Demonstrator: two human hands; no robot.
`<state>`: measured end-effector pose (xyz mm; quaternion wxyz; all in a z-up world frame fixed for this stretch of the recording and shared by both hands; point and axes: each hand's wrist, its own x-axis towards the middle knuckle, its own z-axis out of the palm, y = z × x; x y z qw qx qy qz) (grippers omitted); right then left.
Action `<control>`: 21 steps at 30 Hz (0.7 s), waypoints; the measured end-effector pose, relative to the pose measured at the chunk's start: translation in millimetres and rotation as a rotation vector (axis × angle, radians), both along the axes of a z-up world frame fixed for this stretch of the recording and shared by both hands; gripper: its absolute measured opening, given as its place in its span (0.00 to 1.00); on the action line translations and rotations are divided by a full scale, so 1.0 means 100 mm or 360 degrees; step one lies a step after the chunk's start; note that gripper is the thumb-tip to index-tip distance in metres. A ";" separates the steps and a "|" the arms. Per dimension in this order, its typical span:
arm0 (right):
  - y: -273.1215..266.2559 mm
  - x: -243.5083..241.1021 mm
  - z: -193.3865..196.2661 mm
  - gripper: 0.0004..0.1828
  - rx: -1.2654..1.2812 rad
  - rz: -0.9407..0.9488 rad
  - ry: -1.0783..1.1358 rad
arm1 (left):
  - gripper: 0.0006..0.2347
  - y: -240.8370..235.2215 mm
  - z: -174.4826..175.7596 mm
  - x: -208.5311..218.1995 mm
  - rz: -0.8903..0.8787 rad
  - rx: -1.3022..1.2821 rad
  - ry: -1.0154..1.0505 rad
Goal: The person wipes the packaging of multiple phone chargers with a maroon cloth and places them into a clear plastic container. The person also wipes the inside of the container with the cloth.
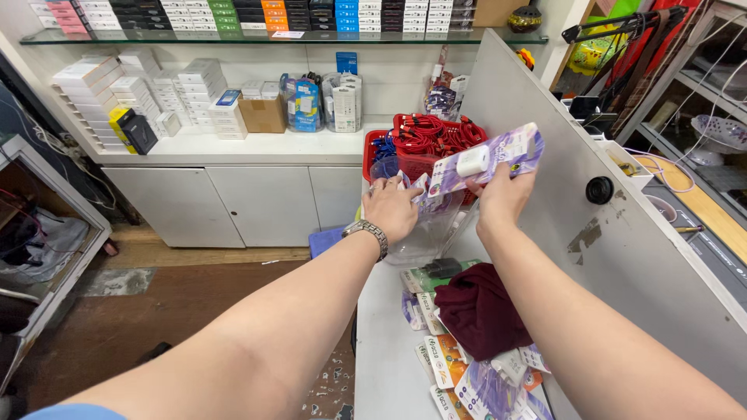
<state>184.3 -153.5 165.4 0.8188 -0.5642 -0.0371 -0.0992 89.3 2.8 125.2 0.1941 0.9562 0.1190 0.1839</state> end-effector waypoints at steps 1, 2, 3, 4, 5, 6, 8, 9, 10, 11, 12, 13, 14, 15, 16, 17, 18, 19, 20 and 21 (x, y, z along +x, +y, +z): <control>0.04 -0.01 -0.01 0.22 -0.0040 0.0044 -0.0019 | 0.20 0.01 0.01 0.03 -0.0041 0.0127 0.0094; 0.07 -0.02 -0.02 0.22 -0.0081 0.0090 -0.0036 | 0.20 0.03 0.02 0.04 -0.0035 0.0190 0.0151; 0.10 -0.04 -0.03 0.22 -0.0122 0.0136 -0.0053 | 0.21 0.06 0.02 0.03 -0.0030 0.0253 0.0208; 0.14 -0.06 -0.04 0.22 -0.0223 0.0153 -0.0071 | 0.23 0.10 0.01 0.02 -0.0022 0.0318 0.0266; 0.16 -0.09 -0.05 0.21 -0.0324 0.0169 -0.0089 | 0.22 0.12 0.00 0.01 -0.0001 0.0318 0.0234; 0.20 -0.11 -0.07 0.20 -0.0425 0.0193 -0.0108 | 0.22 0.14 -0.02 -0.01 0.0027 0.0317 0.0203; 0.30 -0.17 -0.12 0.22 -0.0500 0.0234 -0.0151 | 0.22 0.17 -0.07 -0.07 0.0066 0.0260 0.0175; 0.35 -0.18 -0.15 0.23 -0.0537 0.0255 -0.0175 | 0.22 0.16 -0.11 -0.10 0.0076 0.0202 0.0178; 0.39 -0.17 -0.18 0.22 -0.0615 0.0370 -0.0119 | 0.21 0.14 -0.14 -0.10 0.0080 0.0144 0.0180; 0.43 -0.16 -0.23 0.21 -0.0693 0.0485 -0.0064 | 0.21 0.14 -0.17 -0.10 0.0084 0.0105 0.0155; 0.47 -0.13 -0.27 0.20 -0.0770 0.0600 -0.0010 | 0.22 0.14 -0.19 -0.09 0.0087 0.0066 0.0128; 0.48 -0.09 -0.31 0.20 -0.0832 0.0610 0.0015 | 0.22 0.14 -0.20 -0.08 0.0091 0.0027 0.0102; 0.50 -0.06 -0.36 0.19 -0.0895 0.0621 0.0039 | 0.23 0.16 -0.22 -0.06 0.0098 -0.0016 0.0082; 0.50 -0.03 -0.41 0.18 -0.0957 0.0631 0.0064 | 0.24 0.17 -0.23 -0.04 0.0105 -0.0058 0.0063; 0.48 -0.01 -0.47 0.17 -0.1286 0.0520 -0.0153 | 0.24 0.18 -0.25 -0.03 0.0109 -0.0101 0.0046; 0.44 0.00 -0.53 0.16 -0.1610 0.0402 -0.0375 | 0.27 0.18 -0.27 -0.01 0.0099 -0.0165 0.0099; 0.42 0.01 -0.58 0.16 -0.1927 0.0275 -0.0602 | 0.31 0.19 -0.28 0.01 0.0090 -0.0228 0.0152; 0.44 0.01 -0.62 0.16 -0.2165 0.0305 -0.0568 | 0.34 0.19 -0.29 0.01 0.0081 -0.0292 0.0204; 0.46 0.02 -0.64 0.16 -0.2404 0.0335 -0.0532 | 0.35 0.18 -0.29 0.02 0.0058 -0.0328 0.0236; 0.46 0.03 -0.66 0.17 -0.2642 0.0364 -0.0493 | 0.35 0.17 -0.29 0.01 0.0034 -0.0365 0.0268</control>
